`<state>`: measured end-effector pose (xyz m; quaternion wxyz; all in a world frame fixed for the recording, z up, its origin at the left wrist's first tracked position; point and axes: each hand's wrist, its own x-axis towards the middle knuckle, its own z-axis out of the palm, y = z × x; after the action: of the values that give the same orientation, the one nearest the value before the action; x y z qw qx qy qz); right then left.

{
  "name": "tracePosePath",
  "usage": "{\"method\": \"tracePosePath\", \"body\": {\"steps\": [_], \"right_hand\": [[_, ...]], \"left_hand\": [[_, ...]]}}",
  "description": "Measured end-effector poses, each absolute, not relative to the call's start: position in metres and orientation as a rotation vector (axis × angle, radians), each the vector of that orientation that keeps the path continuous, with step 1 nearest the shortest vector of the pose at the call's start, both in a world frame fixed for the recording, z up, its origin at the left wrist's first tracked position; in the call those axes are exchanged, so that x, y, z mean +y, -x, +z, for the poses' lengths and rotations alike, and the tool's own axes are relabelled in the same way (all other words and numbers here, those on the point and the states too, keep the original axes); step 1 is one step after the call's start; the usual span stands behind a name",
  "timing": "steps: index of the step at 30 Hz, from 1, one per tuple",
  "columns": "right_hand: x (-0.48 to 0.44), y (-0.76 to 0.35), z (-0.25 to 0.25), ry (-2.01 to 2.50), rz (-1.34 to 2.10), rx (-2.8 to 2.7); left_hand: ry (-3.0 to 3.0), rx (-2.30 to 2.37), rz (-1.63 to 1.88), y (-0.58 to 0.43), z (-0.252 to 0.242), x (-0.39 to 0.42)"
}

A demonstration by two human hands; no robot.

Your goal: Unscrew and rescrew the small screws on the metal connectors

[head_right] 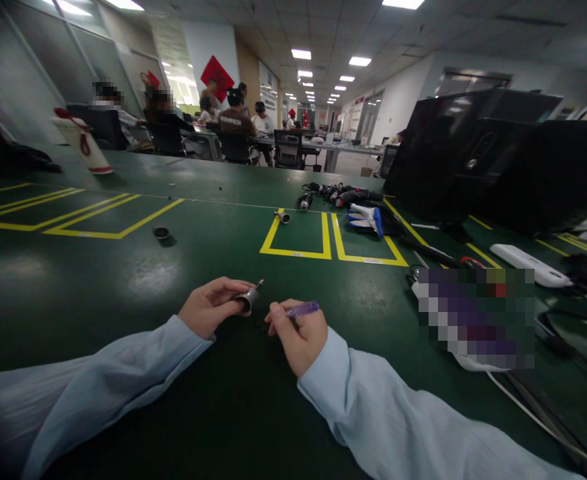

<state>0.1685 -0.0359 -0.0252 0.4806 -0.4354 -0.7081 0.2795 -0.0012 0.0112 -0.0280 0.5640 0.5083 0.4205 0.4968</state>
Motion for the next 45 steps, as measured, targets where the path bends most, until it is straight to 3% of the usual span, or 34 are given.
{"method": "tracePosePath", "body": {"steps": [13, 32, 45], "right_hand": [[-0.023, -0.171, -0.043, 1.17, 0.817, -1.758], [-0.013, -0.163, -0.045, 0.995, 1.32, -1.201], [-0.034, -0.165, -0.027, 0.785, 0.393, -1.96]], "left_hand": [[-1.192, 0.983, 1.073, 0.003, -0.028, 0.011], [-1.172, 0.954, 1.072, 0.005, -0.029, 0.011], [-1.261, 1.004, 1.097, 0.003, -0.027, 0.009]]}}
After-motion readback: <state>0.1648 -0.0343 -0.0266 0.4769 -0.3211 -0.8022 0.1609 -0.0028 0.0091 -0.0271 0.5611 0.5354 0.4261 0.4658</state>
